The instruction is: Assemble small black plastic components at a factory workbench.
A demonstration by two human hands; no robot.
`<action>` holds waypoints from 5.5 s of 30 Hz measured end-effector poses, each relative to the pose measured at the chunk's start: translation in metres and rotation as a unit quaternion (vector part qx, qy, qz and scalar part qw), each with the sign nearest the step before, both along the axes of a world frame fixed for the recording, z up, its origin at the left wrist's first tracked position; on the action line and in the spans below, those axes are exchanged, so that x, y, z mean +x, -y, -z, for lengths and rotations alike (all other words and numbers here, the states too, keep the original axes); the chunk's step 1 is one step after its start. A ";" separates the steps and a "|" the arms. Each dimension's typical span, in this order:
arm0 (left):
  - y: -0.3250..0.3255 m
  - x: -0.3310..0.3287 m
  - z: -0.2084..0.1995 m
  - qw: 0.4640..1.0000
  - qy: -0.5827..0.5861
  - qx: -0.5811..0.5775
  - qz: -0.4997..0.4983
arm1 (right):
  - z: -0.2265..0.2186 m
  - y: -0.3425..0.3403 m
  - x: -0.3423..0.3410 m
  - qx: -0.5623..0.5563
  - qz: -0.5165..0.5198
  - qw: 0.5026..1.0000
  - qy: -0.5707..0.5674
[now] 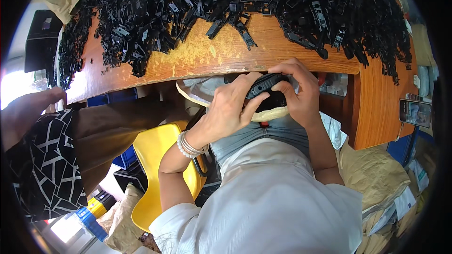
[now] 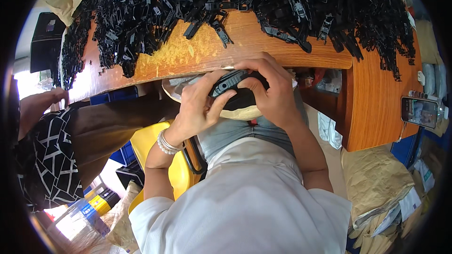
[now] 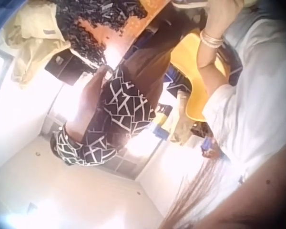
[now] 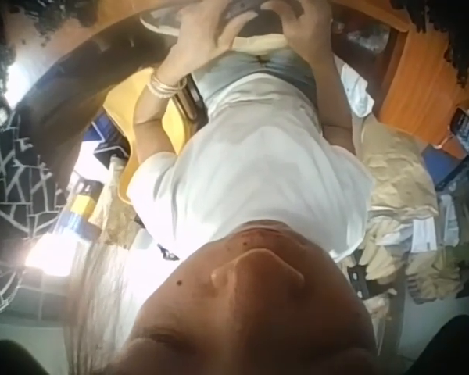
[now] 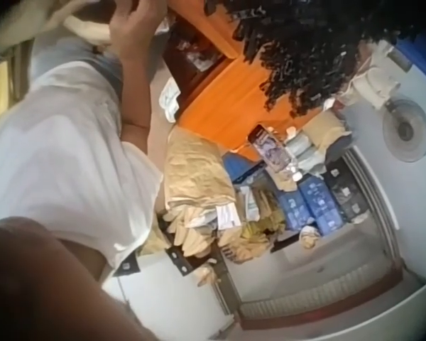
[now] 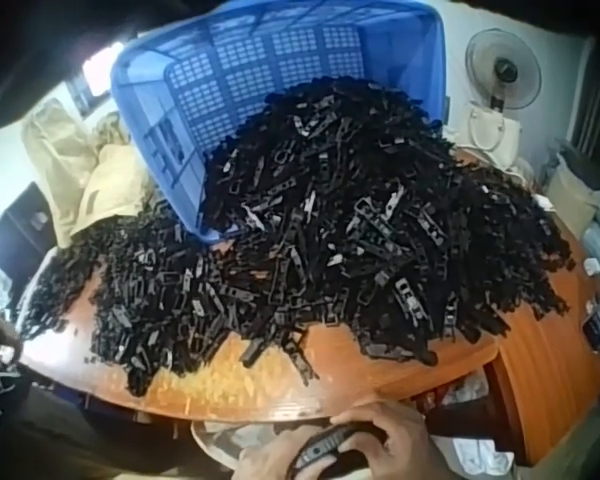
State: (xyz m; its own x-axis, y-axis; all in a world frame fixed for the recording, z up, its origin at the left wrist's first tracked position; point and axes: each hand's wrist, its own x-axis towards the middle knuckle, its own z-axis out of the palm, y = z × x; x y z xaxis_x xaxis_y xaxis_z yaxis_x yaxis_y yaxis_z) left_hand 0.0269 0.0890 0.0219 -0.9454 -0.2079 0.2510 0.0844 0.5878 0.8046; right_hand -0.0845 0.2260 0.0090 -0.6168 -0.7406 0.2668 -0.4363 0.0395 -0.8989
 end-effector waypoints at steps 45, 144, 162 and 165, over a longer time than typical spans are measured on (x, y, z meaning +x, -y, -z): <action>0.064 -0.075 0.009 0.963 0.005 -0.204 -0.178 | 0.008 -0.111 -0.088 0.152 0.488 0.835 -0.205; 0.012 -0.039 0.004 0.892 0.083 0.445 -0.013 | -0.007 0.022 0.007 -0.108 0.142 0.936 0.304; 0.218 -0.149 0.021 0.950 0.087 -0.271 -0.130 | 0.019 -0.012 0.006 -0.114 0.157 0.920 0.341; 0.225 -0.158 0.029 0.946 0.070 -0.317 -0.026 | 0.021 -0.017 0.008 -0.094 0.160 0.915 0.359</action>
